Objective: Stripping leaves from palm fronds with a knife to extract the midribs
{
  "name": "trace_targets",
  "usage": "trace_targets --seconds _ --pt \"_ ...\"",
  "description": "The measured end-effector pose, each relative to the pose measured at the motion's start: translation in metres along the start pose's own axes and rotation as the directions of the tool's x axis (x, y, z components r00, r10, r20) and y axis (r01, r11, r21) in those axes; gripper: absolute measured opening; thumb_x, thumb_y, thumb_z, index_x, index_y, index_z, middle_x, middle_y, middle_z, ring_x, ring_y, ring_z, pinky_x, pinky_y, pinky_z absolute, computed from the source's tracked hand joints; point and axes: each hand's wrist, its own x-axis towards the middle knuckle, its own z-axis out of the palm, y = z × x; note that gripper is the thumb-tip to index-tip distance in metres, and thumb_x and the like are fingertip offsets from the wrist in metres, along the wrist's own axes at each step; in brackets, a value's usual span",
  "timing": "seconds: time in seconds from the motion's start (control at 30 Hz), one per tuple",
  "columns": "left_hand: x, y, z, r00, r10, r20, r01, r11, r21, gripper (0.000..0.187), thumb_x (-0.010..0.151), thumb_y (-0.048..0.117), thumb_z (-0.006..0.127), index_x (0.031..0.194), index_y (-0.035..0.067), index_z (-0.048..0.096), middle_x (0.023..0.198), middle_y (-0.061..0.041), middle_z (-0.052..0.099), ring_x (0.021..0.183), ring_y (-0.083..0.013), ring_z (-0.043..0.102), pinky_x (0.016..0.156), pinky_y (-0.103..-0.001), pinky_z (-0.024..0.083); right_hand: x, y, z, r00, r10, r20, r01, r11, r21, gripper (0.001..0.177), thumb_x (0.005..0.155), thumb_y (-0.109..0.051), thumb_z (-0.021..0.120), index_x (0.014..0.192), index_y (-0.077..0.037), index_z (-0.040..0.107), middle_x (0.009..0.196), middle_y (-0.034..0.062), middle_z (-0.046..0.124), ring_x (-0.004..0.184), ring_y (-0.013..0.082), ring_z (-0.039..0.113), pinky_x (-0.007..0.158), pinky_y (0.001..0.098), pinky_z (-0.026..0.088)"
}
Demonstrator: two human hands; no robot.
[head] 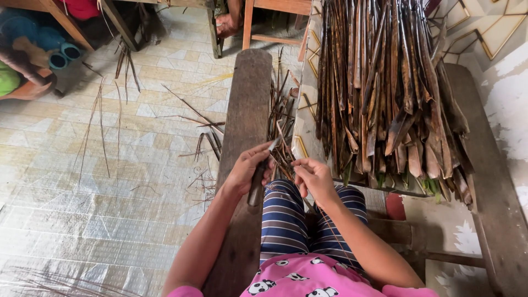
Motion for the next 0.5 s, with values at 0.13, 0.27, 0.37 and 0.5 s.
trace_targets --seconds 0.13,0.27,0.37,0.5 --pt "0.016 -0.009 -0.012 0.998 -0.027 0.061 0.026 0.999 0.018 0.031 0.092 0.004 0.051 0.121 -0.003 0.059 0.063 -0.018 0.055 0.040 -0.0213 0.051 0.028 -0.032 0.045 0.003 0.002 0.009 1.000 0.027 0.002 -0.027 0.999 0.044 0.016 0.085 0.000 0.059 0.098 0.008 0.064 0.054 0.0144 0.058 0.027 0.0158 0.052 0.026 0.0236 0.039" --pt "0.028 -0.007 -0.019 1.000 -0.016 0.015 0.015 0.997 0.076 0.032 0.094 0.006 0.049 0.124 -0.002 0.055 0.063 -0.019 0.057 0.039 -0.0237 0.054 0.028 -0.034 0.047 0.016 0.015 0.009 0.999 0.026 0.024 -0.027 0.996 0.080 0.017 0.085 0.001 0.060 0.099 0.008 0.065 0.054 0.0164 0.059 0.027 0.0183 0.053 0.025 0.0245 0.039" --pt "0.034 0.001 -0.016 1.000 0.000 0.008 -0.001 0.996 0.089 0.032 0.093 0.005 0.050 0.124 -0.002 0.055 0.062 -0.020 0.058 0.039 -0.0246 0.055 0.029 -0.035 0.047 0.023 0.011 0.014 0.999 0.026 0.034 -0.029 0.994 0.102 0.016 0.084 0.001 0.062 0.098 0.008 0.066 0.054 0.0174 0.059 0.027 0.0189 0.053 0.025 0.0251 0.040" --pt "0.050 0.007 -0.018 1.000 0.021 0.006 -0.022 0.993 0.115 0.030 0.094 0.006 0.052 0.122 -0.002 0.057 0.062 -0.021 0.059 0.039 -0.0257 0.058 0.029 -0.036 0.049 0.034 0.004 0.021 0.998 0.003 0.060 -0.012 0.991 0.136 0.017 0.087 0.000 0.059 0.101 0.007 0.064 0.055 0.0177 0.059 0.027 0.0197 0.053 0.025 0.0256 0.041"
